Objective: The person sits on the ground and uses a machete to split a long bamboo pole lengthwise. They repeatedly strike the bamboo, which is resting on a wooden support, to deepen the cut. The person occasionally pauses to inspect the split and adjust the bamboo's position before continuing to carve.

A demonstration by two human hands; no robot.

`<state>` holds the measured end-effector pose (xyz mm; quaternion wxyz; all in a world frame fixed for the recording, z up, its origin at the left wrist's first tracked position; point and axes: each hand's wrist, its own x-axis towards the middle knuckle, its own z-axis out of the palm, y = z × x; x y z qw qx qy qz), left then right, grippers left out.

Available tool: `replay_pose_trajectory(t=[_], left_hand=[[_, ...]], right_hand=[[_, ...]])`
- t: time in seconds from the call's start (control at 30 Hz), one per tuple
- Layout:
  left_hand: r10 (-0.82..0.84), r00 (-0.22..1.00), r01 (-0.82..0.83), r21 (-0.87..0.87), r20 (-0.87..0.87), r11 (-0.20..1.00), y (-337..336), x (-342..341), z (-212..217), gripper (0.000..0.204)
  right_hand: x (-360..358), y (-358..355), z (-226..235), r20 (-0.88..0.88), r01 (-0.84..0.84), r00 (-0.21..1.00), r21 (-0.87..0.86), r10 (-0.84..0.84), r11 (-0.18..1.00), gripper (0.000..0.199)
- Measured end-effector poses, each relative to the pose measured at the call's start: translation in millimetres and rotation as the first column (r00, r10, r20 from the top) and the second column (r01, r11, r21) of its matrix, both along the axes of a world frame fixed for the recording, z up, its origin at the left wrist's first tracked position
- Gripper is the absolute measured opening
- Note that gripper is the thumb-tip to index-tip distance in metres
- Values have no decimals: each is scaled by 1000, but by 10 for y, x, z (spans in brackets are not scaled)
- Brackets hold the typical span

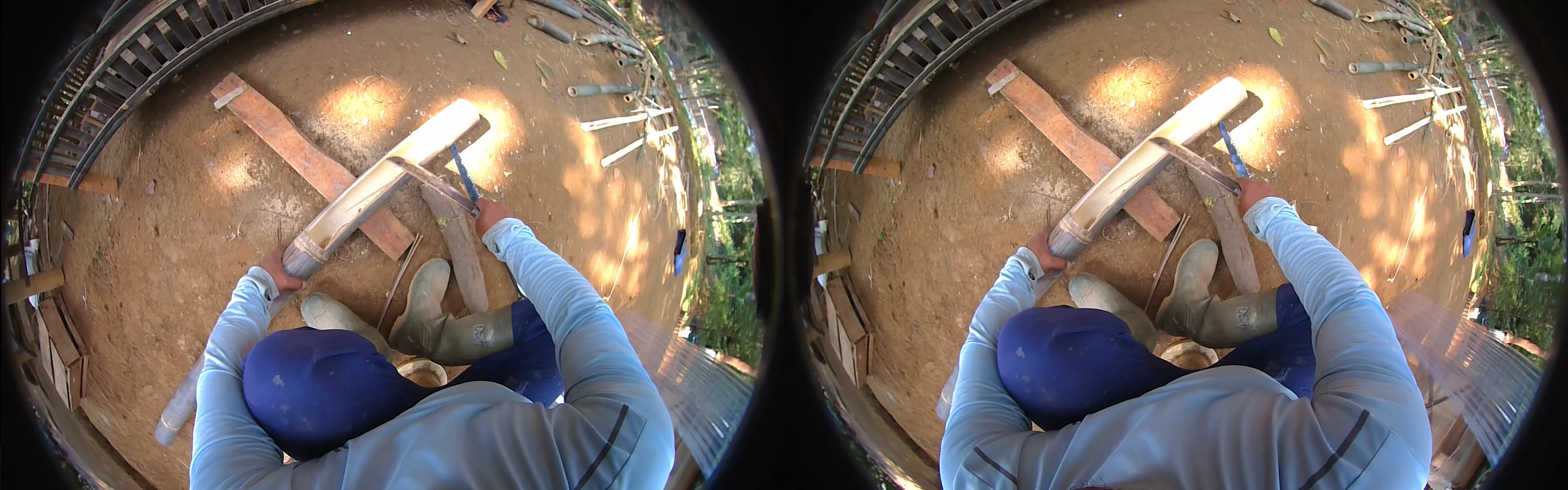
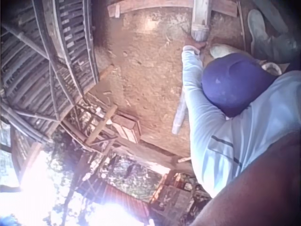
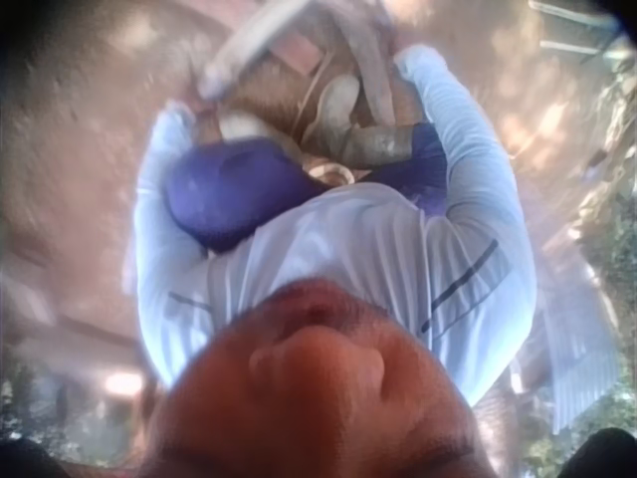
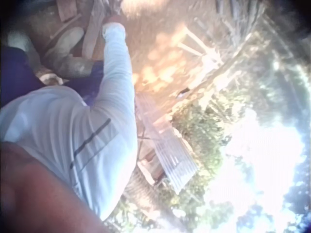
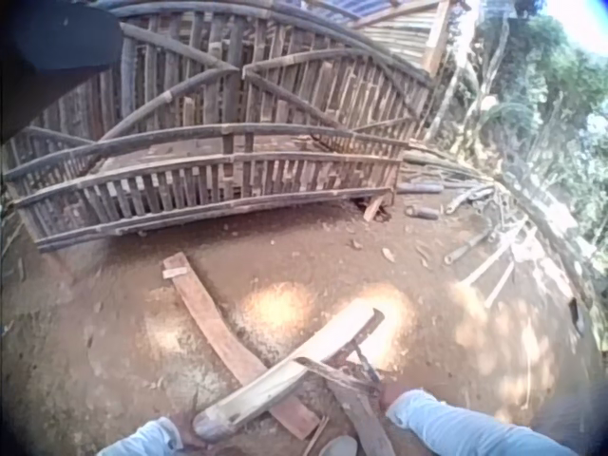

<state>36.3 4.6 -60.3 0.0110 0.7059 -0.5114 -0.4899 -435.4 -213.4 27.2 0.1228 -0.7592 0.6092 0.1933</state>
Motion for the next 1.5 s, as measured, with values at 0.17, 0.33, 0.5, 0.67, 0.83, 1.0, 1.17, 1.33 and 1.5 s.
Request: replay_pose_trajectory(t=[0.17,0.33,0.5,0.67,0.83,1.0,1.17,1.33,1.5], left_hand=[[17,1000,-17,-26,21,1000,69,41,-62,98],[12,1000,-12,1,16,1000,63,25,-86,101],[20,1000,-20,2,-2,1000,61,7,-21,102],[11,1000,-11,7,1,1000,32,9,21,101],[13,1000,-13,-21,-28,1000,41,13,-45,100],[19,999,-20,-27,-38,999,39,48,-72,101],[29,999,-29,-9,-41,1000,-3,14,59,100],[33,998,-33,-8,-49,999,22,49,-15,100],[42,997,-45,-42,-57,998,61,90,-149,100]], right_hand=[[94,-107,210,-33,82,996,-44,-83,996,28],[31,-196,225,-49,34,998,-11,-35,999,30],[-58,-295,182,-105,74,992,1,-74,997,32],[91,-223,447,-164,51,986,43,-44,998,31],[75,-287,505,-167,92,982,52,-83,994,33],[30,-340,493,-158,115,982,47,-106,992,35],[-125,-380,427,-139,73,988,42,-66,996,35],[-111,-328,473,-150,43,988,17,-40,999,28],[-150,-398,414,-148,75,986,10,-73,997,27]])
